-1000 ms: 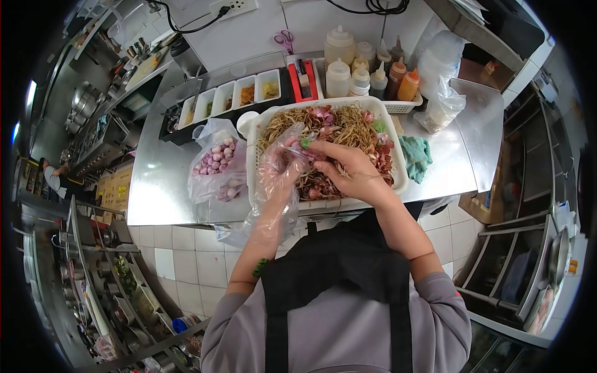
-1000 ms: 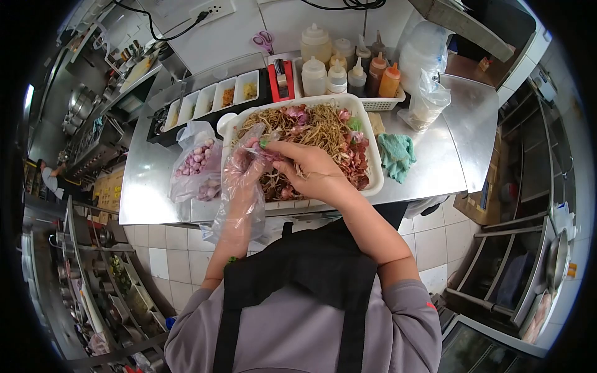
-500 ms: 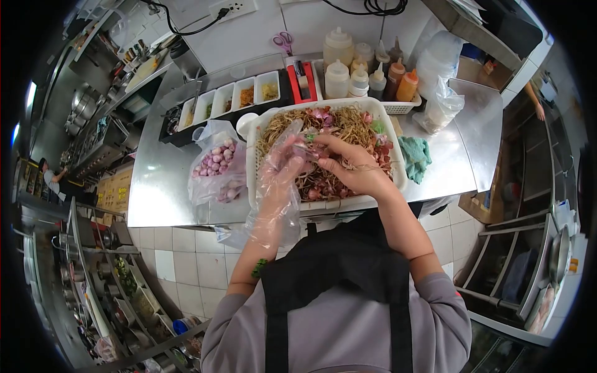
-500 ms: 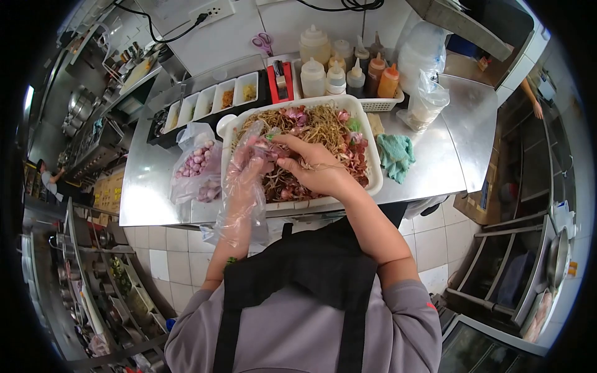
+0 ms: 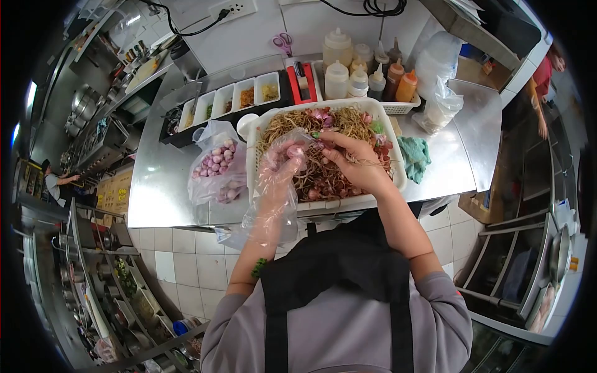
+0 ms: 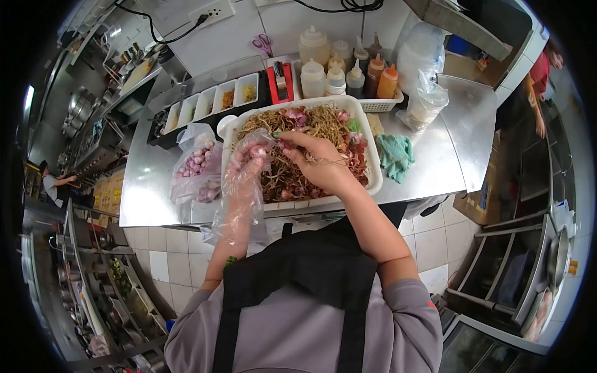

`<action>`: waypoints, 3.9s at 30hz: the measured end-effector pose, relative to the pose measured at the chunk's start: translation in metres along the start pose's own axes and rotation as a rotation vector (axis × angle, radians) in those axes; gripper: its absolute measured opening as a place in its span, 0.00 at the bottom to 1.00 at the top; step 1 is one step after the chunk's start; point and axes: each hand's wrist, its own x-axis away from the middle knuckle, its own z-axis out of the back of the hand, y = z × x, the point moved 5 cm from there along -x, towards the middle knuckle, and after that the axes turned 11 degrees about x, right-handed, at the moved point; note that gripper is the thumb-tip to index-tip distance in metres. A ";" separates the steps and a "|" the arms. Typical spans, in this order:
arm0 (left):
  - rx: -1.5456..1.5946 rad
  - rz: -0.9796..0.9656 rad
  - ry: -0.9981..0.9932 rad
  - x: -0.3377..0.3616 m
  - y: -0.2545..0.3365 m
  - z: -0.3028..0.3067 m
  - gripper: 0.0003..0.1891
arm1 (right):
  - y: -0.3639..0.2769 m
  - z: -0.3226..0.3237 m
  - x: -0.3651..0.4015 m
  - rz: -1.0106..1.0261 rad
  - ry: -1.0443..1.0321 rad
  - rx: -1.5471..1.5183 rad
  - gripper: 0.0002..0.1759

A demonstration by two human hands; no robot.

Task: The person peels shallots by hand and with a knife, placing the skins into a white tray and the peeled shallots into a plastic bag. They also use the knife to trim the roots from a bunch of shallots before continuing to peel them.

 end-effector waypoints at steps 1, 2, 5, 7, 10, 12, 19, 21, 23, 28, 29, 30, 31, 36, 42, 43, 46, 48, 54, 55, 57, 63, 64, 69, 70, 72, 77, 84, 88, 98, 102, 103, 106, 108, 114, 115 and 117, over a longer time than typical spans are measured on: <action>0.001 -0.001 0.000 -0.001 -0.002 0.002 0.21 | -0.001 0.003 0.000 0.038 0.048 0.010 0.16; 0.002 -0.017 -0.002 -0.002 -0.005 0.007 0.20 | -0.002 0.004 0.001 0.038 0.047 0.011 0.16; 0.030 0.037 -0.018 -0.001 -0.004 0.006 0.20 | -0.014 0.004 0.003 0.063 -0.061 -0.017 0.17; 0.056 0.107 -0.034 0.000 -0.003 0.002 0.20 | -0.017 0.001 0.004 0.027 -0.161 -0.015 0.17; 0.027 0.106 -0.083 0.003 -0.002 -0.001 0.21 | -0.016 -0.002 0.002 0.166 -0.111 -0.006 0.17; 0.037 0.118 -0.096 0.004 -0.005 0.000 0.22 | -0.016 -0.002 0.000 0.180 -0.096 0.059 0.17; 0.008 0.068 -0.081 0.000 -0.004 0.001 0.22 | 0.008 -0.012 0.000 -0.053 -0.106 -0.208 0.16; 0.083 0.015 -0.117 -0.002 0.003 -0.010 0.21 | 0.012 -0.012 -0.001 -0.166 -0.121 -0.255 0.16; 0.066 0.036 -0.114 0.000 -0.001 -0.002 0.19 | 0.019 -0.013 -0.001 -0.281 -0.133 -0.300 0.16; 0.095 0.111 -0.094 0.000 -0.002 -0.001 0.18 | 0.013 0.004 -0.002 -0.090 -0.031 -0.147 0.19; 0.079 0.127 -0.047 0.000 -0.003 0.002 0.18 | 0.012 0.007 -0.001 -0.089 -0.033 -0.146 0.19; 0.063 0.144 -0.001 0.000 -0.004 0.004 0.19 | 0.007 0.006 0.002 -0.051 -0.101 -0.132 0.20; 0.063 0.144 -0.001 -0.001 -0.005 0.006 0.19 | 0.002 0.006 0.004 -0.013 -0.168 -0.119 0.22; 0.019 0.021 -0.089 0.000 -0.002 -0.003 0.18 | -0.009 0.001 0.004 0.020 -0.257 -0.035 0.21; -0.209 0.083 -0.173 -0.002 -0.001 0.002 0.22 | -0.010 -0.001 -0.003 0.090 -0.208 0.069 0.16; -0.210 0.084 -0.173 -0.002 0.000 0.000 0.22 | -0.007 -0.001 -0.004 0.061 -0.175 0.036 0.16; -0.097 0.019 -0.125 -0.002 0.008 -0.003 0.26 | 0.003 -0.002 -0.005 0.046 -0.093 0.039 0.15; -0.066 0.017 -0.110 -0.004 0.008 0.001 0.28 | 0.004 0.002 -0.006 0.021 -0.073 0.062 0.16; -0.095 0.057 -0.033 -0.003 0.006 0.007 0.24 | -0.003 0.000 0.000 -0.008 -0.186 0.054 0.20; -0.094 0.058 -0.033 -0.003 0.003 0.008 0.24 | -0.004 -0.001 0.000 -0.010 -0.187 0.054 0.20; -0.001 0.054 -0.023 -0.003 -0.001 0.011 0.20 | -0.011 -0.001 -0.002 0.068 -0.166 0.012 0.18; 0.057 0.047 -0.045 -0.003 -0.004 0.014 0.17 | -0.011 -0.008 -0.004 0.106 -0.137 0.016 0.15; 0.056 0.049 -0.044 -0.003 -0.004 0.014 0.17 | -0.011 -0.009 -0.004 0.105 -0.138 0.015 0.15; 0.050 0.021 -0.046 -0.004 -0.004 0.014 0.19 | 0.004 -0.013 -0.006 0.159 -0.061 -0.109 0.14; 0.050 0.021 -0.046 -0.004 -0.004 0.014 0.19 | 0.006 -0.011 -0.005 0.159 -0.062 -0.109 0.14; 0.105 0.024 -0.081 -0.003 -0.002 0.014 0.20 | 0.022 -0.022 -0.001 -0.293 -0.343 -0.515 0.15; 0.095 0.037 -0.127 -0.002 -0.001 0.015 0.20 | 0.027 -0.019 -0.002 -0.381 -0.324 -0.649 0.16; 0.209 0.025 -0.098 -0.003 0.004 0.013 0.23 | 0.019 -0.003 -0.006 -0.261 -0.097 -0.263 0.19; 0.415 0.067 -0.113 -0.007 0.000 0.018 0.22 | 0.003 0.003 -0.007 0.009 0.057 -0.010 0.21; 0.327 0.024 -0.019 -0.005 0.000 0.013 0.22 | -0.017 -0.011 0.003 -0.062 -0.226 -0.104 0.25; 0.472 0.100 0.067 -0.006 -0.003 0.011 0.19 | -0.015 -0.007 -0.002 -0.043 -0.162 -0.124 0.23; 0.473 0.101 0.069 -0.005 -0.004 0.013 0.19 | -0.013 -0.010 -0.002 -0.057 -0.198 -0.171 0.22; 0.513 0.119 -0.002 -0.002 -0.008 0.013 0.17 | -0.014 -0.012 -0.004 0.024 -0.138 -0.134 0.20; 0.457 0.160 0.025 -0.002 -0.011 0.013 0.17 | -0.001 -0.015 -0.007 -0.051 -0.119 -0.168 0.20; 0.424 0.127 0.070 0.001 -0.011 0.018 0.24 | -0.009 0.003 -0.007 -0.169 0.009 -0.064 0.20; 0.425 0.128 0.070 0.001 -0.012 0.018 0.24 | -0.011 0.001 -0.004 -0.231 -0.097 -0.047 0.20; 0.384 0.041 0.038 0.000 -0.009 0.016 0.21 | -0.010 -0.005 0.000 -0.140 -0.121 -0.009 0.21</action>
